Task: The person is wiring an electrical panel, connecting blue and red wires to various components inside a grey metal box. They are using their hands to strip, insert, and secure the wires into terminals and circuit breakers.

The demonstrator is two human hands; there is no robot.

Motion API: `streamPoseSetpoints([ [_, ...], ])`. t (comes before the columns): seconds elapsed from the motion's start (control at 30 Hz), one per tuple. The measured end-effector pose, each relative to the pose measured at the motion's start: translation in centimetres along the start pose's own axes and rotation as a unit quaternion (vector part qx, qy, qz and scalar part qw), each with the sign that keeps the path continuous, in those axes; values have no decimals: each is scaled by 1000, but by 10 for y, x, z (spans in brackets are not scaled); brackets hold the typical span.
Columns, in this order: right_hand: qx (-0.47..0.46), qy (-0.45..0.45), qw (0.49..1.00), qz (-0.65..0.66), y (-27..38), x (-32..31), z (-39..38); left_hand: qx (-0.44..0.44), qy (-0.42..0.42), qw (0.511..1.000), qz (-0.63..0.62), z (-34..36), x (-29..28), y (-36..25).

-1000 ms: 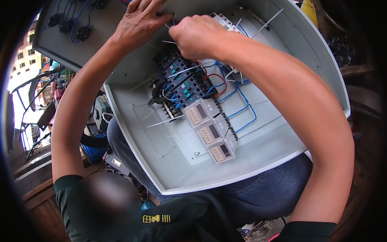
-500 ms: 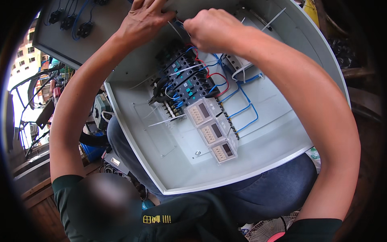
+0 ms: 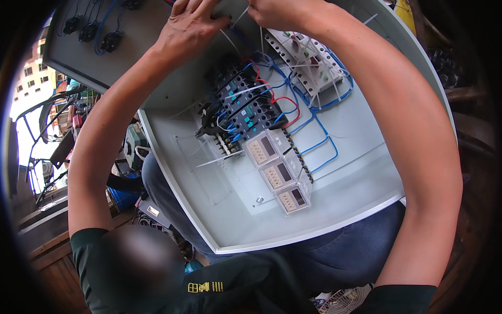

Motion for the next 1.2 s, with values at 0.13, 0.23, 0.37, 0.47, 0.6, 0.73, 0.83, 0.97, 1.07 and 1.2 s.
streamPoseSetpoints([
  [0.13, -7, 81, 996, 27, 27, 13, -21, -8, 51, 999, 0, -4, 2, -2],
  [0.23, -31, 171, 984, 49, 66, 42, -39, -5, 37, 999, -16, -1, 0, -4],
  [0.37, -52, 103, 986, 120, 66, 48, -31, 9, 51, 999, 4, 3, -5, 0],
  [0.47, 141, 157, 933, 292, 20, 39, -3, 13, 27, 1000, 4, -8, -1, 3],
  [0.6, 204, 87, 954, 202, -41, 57, -9, -39, -51, 998, -17, -9, -46, 4],
  [0.73, 76, 265, 957, -91, 0, 78, -8, -177, -63, 978, -90, -51, -80, 21],
  [0.83, 113, 330, 933, -90, 12, 94, -9, -326, -60, 928, -171, -101, -96, 29],
  [0.97, 160, 324, 927, -97, 19, 106, 0, -479, -153, 822, -266, -160, -87, 12],
  [1.07, 167, 209, 959, -93, 25, 117, -6, -523, -169, 758, -352, -180, -72, 6],
  [1.2, 150, 325, 929, -93, 20, 113, -3, -579, -219, 705, -347, -198, -62, 11],
])
Point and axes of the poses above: each hand's wrist, its own z-axis towards the middle knuckle, its own x-axis out of the palm, y = z × x, the point moved 5 cm from there along z, towards the middle knuckle, and after that the axes turned 2 degrees about -y, right-handed, at the moved point
